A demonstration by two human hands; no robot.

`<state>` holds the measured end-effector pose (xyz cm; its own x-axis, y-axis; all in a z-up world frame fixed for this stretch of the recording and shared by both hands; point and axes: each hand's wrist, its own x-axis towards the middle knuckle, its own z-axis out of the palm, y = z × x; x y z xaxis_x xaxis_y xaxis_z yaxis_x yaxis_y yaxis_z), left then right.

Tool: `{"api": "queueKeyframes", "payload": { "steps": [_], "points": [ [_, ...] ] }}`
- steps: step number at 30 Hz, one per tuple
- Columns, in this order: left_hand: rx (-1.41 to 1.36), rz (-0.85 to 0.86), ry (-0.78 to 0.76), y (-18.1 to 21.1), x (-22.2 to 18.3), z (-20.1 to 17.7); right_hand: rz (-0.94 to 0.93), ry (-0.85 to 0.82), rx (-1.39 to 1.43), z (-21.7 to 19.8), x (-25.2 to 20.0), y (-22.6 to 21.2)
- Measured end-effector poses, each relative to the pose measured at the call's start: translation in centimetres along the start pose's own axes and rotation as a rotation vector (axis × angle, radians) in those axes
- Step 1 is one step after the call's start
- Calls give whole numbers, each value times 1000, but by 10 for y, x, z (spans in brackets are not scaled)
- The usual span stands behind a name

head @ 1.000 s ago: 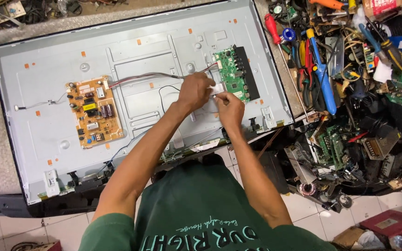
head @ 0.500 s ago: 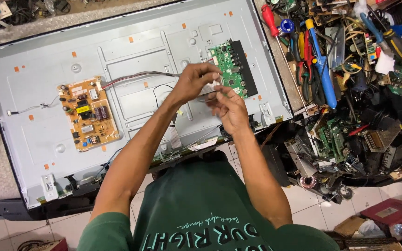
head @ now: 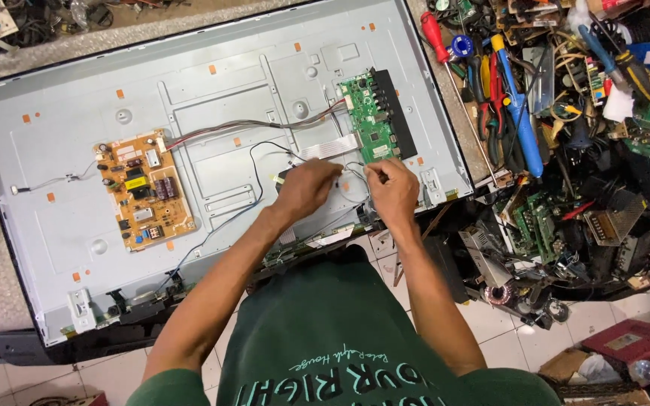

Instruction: Securing internal parts and connecting ribbon cables inside a television chassis during a repair process.

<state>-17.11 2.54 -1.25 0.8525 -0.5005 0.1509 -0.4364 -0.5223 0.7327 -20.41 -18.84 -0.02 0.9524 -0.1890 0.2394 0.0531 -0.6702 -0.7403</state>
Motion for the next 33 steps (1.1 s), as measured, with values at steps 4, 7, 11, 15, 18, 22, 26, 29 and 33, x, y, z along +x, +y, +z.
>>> {"api": "queueKeyframes", "payload": {
  "steps": [4, 7, 11, 15, 18, 22, 26, 29, 33],
  "points": [
    [126, -15, 164, -5, 17, -9, -76, 124, -29, 6, -6, -7],
    [237, -16, 210, -25, 33, -1, -130, 123, -51, 15, -9, 4],
    [342, -20, 227, -45, 50, 15, -190, 90, -198, 22, -9, 20],
    [302, -32, 159, -35, 62, 5, -295, 38, -318, 27, -3, 24],
    [316, 3, 115, -35, 70, 4, -342, 38, -365, 17, 1, -2],
    [266, 75, 42, -31, 82, -3, -380, -2, -355, 32, 8, 15],
    [268, 39, -14, -31, 88, -5, -440, 17, -393, 29, 21, 6],
    [255, -32, -94, -46, 97, 0, -495, 29, -408, 30, 28, 6],
    [305, -84, -162, -36, 103, -7, -568, 14, -430, 41, 35, 20]
  ]
}}
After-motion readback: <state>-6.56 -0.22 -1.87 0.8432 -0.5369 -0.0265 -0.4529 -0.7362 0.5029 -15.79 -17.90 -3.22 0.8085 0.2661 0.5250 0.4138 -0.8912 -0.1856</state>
